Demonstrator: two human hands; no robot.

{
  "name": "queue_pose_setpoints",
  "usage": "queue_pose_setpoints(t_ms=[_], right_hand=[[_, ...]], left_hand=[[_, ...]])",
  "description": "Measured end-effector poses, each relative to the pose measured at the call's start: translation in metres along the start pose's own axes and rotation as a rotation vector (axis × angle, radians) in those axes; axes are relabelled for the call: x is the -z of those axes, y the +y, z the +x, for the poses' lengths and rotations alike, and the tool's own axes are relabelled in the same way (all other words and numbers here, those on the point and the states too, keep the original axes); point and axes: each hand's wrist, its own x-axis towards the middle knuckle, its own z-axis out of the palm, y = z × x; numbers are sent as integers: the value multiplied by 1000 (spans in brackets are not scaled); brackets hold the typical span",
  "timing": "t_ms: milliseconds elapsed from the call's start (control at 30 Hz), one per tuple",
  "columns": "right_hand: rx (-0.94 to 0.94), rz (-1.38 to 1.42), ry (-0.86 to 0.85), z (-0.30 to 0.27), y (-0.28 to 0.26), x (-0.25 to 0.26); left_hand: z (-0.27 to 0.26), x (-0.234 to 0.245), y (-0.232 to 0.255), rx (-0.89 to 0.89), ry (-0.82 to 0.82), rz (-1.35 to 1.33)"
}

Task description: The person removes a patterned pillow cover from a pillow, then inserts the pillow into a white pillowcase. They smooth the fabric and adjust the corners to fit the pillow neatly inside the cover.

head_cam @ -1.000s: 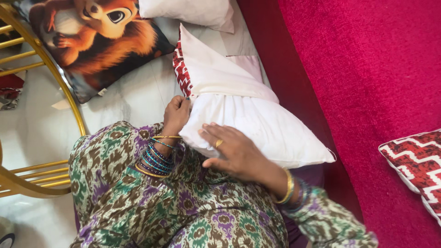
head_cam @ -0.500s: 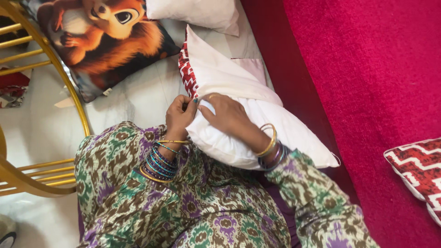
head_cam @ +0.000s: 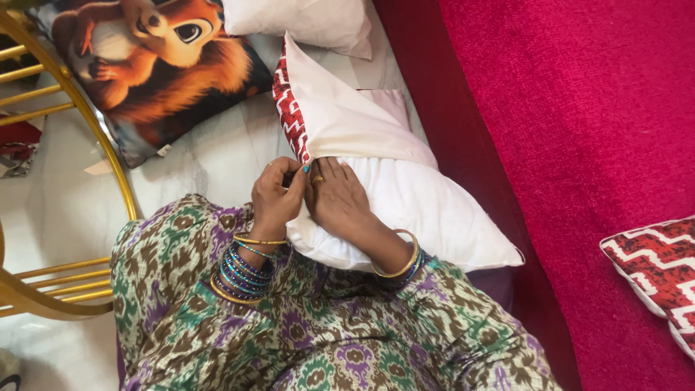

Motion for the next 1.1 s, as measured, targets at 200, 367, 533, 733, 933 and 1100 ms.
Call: queue_pose_setpoints(t_ms=[200,367,533,733,933,1100], right_hand=[[-14,-5,82,10,17,0],[-39,58,91,16,18,1],[-128,192,-46,7,16,23],[-242,547,62,-29,32,64],[-390,48,267,-105,136,140],[-839,523,-7,-153,190,100]], left_hand=[[0,12,26,18,-63,-102],[0,11,21,109,-50,-76],[11,9,-7,271,-40,-342],[20,23,-8,248,-3,-90],[36,38,5,128,-79,-167],[27,16,50,-65,-230,89]])
